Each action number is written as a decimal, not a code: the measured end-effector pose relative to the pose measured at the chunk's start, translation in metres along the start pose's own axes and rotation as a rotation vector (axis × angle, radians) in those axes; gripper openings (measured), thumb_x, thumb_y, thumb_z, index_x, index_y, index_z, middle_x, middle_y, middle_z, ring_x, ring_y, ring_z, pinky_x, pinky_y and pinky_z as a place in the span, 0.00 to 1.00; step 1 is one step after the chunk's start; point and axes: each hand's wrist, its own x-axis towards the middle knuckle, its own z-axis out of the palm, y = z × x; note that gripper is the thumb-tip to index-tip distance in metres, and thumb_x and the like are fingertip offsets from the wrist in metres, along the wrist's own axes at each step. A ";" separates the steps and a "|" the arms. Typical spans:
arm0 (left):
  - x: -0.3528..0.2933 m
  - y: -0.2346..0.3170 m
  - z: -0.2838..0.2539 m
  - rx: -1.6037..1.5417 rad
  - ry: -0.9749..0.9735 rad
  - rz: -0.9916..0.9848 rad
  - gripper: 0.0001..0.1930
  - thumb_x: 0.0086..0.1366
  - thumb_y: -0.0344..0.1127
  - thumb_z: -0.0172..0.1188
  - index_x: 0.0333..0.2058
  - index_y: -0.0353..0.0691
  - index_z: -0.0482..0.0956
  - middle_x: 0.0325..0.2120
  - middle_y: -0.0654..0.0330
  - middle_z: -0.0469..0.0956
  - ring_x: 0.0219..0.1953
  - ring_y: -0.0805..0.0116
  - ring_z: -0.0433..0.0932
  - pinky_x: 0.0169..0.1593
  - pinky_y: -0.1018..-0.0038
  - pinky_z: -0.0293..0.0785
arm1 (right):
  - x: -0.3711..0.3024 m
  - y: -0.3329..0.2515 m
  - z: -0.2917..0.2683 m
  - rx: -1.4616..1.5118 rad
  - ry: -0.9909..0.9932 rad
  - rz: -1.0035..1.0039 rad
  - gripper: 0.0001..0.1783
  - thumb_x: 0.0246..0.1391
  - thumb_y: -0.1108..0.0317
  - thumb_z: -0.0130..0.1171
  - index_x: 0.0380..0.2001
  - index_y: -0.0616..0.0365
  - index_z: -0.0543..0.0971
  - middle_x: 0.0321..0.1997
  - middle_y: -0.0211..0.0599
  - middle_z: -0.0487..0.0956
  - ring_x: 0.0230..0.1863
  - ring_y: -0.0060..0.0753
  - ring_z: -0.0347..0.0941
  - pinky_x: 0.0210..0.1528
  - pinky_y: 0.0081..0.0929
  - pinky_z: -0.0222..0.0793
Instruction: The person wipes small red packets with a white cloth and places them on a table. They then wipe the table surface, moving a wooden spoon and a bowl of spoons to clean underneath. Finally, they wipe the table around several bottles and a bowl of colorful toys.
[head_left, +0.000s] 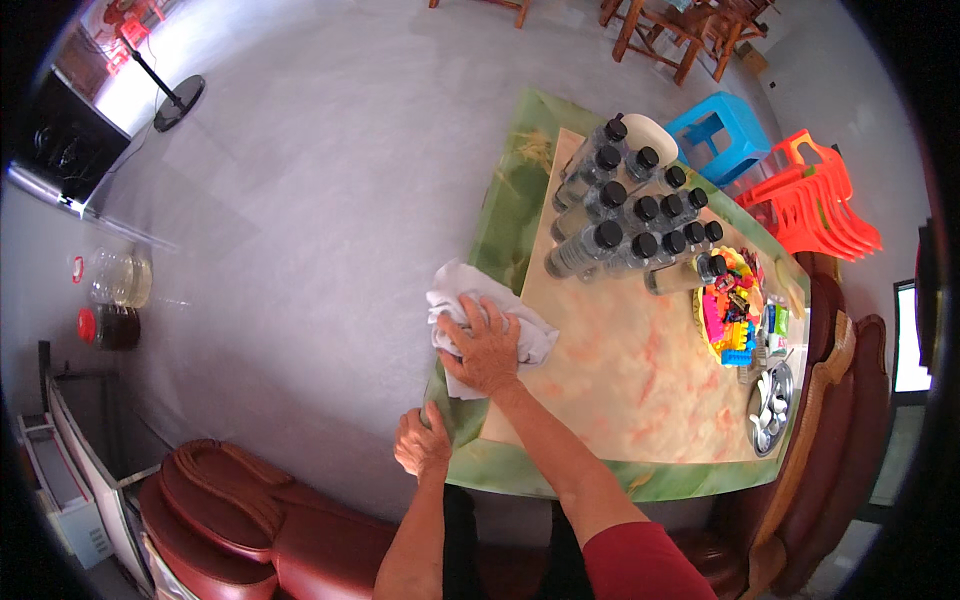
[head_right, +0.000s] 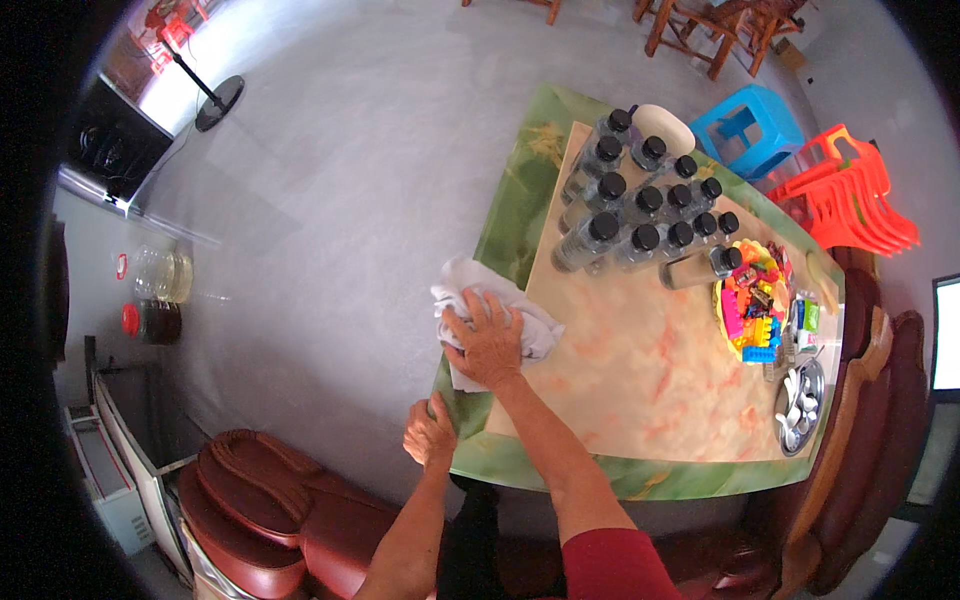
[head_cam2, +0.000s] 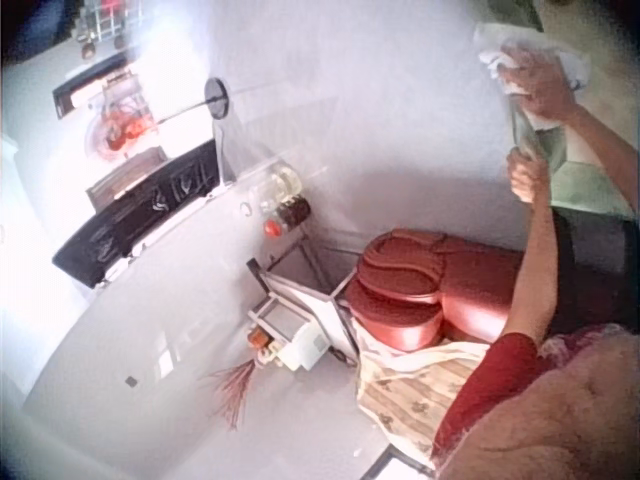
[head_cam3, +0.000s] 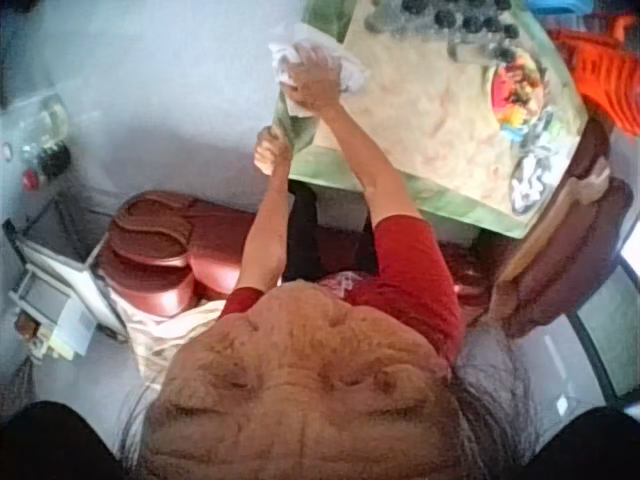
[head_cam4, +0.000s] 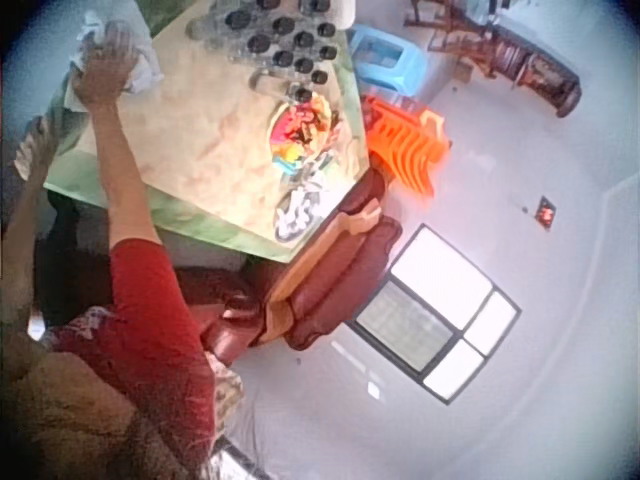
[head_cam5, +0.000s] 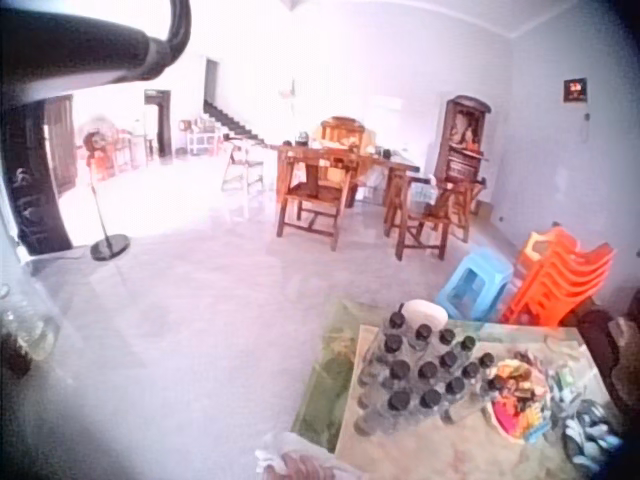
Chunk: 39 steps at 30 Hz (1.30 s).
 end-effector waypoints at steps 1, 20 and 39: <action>0.001 0.001 -0.001 0.009 -0.009 0.003 0.20 0.64 0.53 0.50 0.30 0.41 0.78 0.29 0.57 0.77 0.32 0.52 0.77 0.33 0.57 0.72 | 0.007 0.001 0.003 -0.018 0.019 0.045 0.29 0.37 0.50 0.65 0.49 0.30 0.75 0.63 0.32 0.64 0.62 0.44 0.57 0.55 0.57 0.50; 0.003 -0.006 -0.005 -0.015 -0.046 0.036 0.17 0.65 0.48 0.51 0.34 0.39 0.77 0.31 0.56 0.76 0.34 0.52 0.75 0.34 0.57 0.70 | 0.146 0.056 0.048 -0.202 0.045 0.089 0.18 0.33 0.61 0.61 0.34 0.48 0.81 0.55 0.36 0.68 0.62 0.47 0.56 0.56 0.59 0.49; 0.011 -0.019 -0.003 -0.516 -0.170 -0.219 0.26 0.63 0.49 0.52 0.55 0.40 0.65 0.44 0.56 0.74 0.46 0.55 0.74 0.47 0.60 0.69 | 0.050 -0.034 0.099 -0.557 -1.121 -0.484 0.17 0.46 0.55 0.52 0.35 0.43 0.85 0.39 0.32 0.83 0.44 0.38 0.77 0.51 0.46 0.58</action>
